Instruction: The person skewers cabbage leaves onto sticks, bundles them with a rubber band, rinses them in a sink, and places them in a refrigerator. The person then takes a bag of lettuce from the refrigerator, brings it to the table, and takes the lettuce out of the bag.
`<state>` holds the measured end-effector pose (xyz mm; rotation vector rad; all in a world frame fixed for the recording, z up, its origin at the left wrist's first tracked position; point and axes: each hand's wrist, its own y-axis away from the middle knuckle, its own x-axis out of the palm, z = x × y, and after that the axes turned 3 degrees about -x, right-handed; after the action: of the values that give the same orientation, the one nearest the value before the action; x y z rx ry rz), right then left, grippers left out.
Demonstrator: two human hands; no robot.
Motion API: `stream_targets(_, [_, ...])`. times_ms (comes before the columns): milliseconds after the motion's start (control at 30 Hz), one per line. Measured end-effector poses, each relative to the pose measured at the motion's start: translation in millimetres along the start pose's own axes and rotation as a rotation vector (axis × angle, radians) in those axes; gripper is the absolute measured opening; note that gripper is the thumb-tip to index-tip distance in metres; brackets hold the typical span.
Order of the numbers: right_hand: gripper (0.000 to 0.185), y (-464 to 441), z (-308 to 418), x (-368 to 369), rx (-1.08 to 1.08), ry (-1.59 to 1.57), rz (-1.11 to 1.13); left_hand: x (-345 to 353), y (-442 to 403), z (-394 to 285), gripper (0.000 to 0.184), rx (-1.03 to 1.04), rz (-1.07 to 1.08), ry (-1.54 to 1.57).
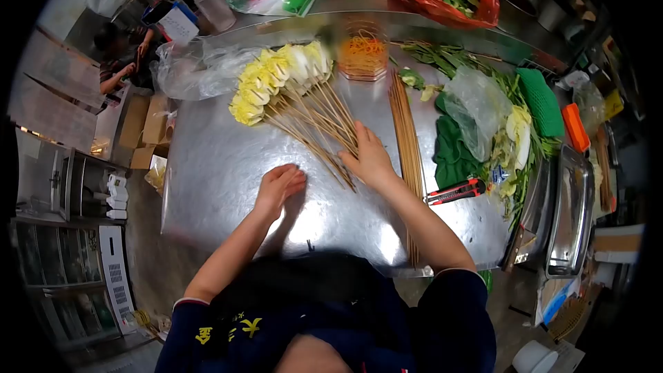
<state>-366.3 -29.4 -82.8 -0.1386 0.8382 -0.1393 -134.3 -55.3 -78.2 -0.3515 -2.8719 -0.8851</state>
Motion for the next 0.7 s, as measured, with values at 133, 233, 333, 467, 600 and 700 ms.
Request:
stream_targets(133, [0.076, -15.4, 14.3, 12.3, 0.222, -0.344, 0.083, 30.7, -40.3, -11.6, 0.039, 0.008, 0.047, 0.076])
stream_targets(233, [0.079, -27.0, 20.2, 26.0, 0.198, -0.392, 0.162, 44.6, -46.9, -29.1, 0.044, -0.079, 0.022, 0.102])
stream_targets(333, [0.074, -34.5, 30.3, 30.6, 0.217, -0.675, 0.219, 45.8, -44.7, -46.0, 0.049, -0.122, -0.025, 0.163])
stream_targets(467, [0.06, -37.7, 43.6, 38.5, 0.207, -0.811, 0.433, 38.9, -55.6, -36.0, 0.051, -0.085, -0.036, 0.216])
stream_targets(600, [0.048, 0.3, 91.2, 48.0, 0.063, -0.419, 0.2, 34.5, -10.7, -33.3, 0.047, 0.117, -0.085, 0.113])
stream_targets(700, [0.054, 42.7, 113.3, 52.9, 0.03, -0.416, 0.249, 26.9, 31.0, -14.7, 0.036, 0.254, -0.123, 0.107])
